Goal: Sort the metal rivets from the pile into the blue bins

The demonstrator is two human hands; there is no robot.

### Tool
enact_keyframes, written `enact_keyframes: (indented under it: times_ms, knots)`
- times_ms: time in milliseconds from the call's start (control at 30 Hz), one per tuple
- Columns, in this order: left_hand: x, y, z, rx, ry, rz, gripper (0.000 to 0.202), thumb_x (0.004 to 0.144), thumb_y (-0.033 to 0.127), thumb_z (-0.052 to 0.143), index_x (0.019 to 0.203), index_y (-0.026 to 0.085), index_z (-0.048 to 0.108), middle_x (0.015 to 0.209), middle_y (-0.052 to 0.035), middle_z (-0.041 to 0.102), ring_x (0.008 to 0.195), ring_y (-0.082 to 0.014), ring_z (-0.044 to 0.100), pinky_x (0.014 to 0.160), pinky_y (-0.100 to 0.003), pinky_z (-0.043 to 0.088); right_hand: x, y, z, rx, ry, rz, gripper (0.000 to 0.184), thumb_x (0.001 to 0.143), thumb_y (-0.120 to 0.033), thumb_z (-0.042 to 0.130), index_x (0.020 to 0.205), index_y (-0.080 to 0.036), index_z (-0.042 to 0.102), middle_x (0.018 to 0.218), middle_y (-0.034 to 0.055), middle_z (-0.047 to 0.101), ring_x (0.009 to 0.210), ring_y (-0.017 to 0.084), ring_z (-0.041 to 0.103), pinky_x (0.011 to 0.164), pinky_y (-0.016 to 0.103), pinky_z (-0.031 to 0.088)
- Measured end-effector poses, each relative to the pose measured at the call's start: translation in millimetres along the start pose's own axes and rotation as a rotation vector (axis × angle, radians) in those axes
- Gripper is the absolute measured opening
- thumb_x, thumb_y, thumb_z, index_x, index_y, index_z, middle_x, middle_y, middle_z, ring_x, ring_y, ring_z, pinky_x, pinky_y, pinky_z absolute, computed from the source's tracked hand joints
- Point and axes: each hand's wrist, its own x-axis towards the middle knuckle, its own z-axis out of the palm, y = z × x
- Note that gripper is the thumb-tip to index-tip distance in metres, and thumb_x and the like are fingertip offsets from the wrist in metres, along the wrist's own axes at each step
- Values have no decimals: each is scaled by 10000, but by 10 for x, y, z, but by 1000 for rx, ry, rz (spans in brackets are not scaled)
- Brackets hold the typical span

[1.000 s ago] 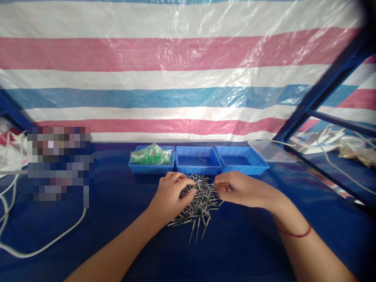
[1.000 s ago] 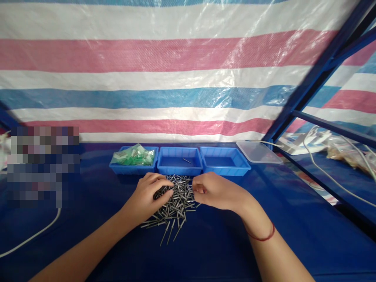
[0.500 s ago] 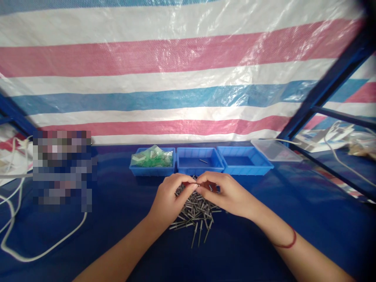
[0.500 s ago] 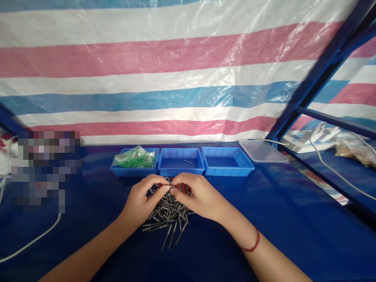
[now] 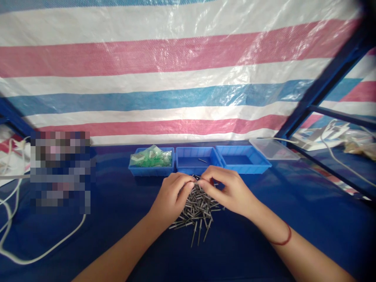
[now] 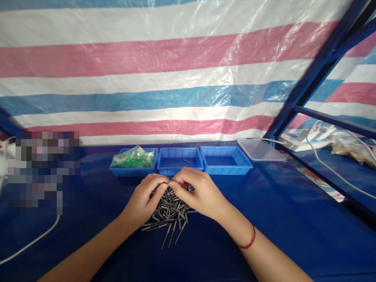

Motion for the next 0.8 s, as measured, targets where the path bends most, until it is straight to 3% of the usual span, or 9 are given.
enact_keyframes:
  times_ms: [133,233,367,467,567,667,800]
  knots:
    - [-27,-39,37,33,23,-50,331,932,259,470,1260,220,463,1046,-62,638,999,-205,574,907,-368,417,81,223,-19,-212,249,80,232,920,-368,500,770,-207,573,716,34,601,659,160,538,657,299,418]
    - [-36,-54,47,59,0,-50,313,919,249,486,1230,206,496,1038,-67,640,1007,-221,560,905,-389,410,140,359,-68,-385,245,119,267,911,-422,500,859,-187,617,773,73,633,755,206,570,737,335,411]
    - [-36,-46,52,102,-62,-33,220,911,229,499,1113,206,584,1050,-65,641,1029,-234,540,889,-395,402,115,331,-250,-332,-38,194,301,906,-412,488,777,-177,624,717,45,619,677,167,553,661,294,396]
    - [-28,-21,79,113,-92,-29,199,912,215,491,1071,221,612,1042,-55,643,1035,-232,534,879,-391,396,22,279,-427,-140,-395,334,268,849,-378,533,689,-174,600,620,-3,574,578,121,507,562,245,367]
    - [-23,17,121,119,-107,-21,193,910,209,492,1047,224,626,1027,-46,648,1038,-229,529,867,-387,387,-70,282,-528,-84,-688,520,308,742,-470,631,678,-171,596,615,-4,590,567,123,517,513,230,342]
    - [-32,56,139,132,-119,-8,189,910,220,494,1039,228,633,1021,-36,651,1052,-229,514,865,-385,376,-134,301,-498,-302,-763,638,431,666,-597,655,596,-180,572,551,4,583,502,131,503,466,246,273]
    - [-55,80,112,161,-98,16,182,911,227,492,1019,225,639,1000,-22,657,1031,-215,511,862,-374,367,-245,360,-364,-461,-696,633,402,682,-565,642,542,-196,561,495,8,576,460,144,502,456,264,228]
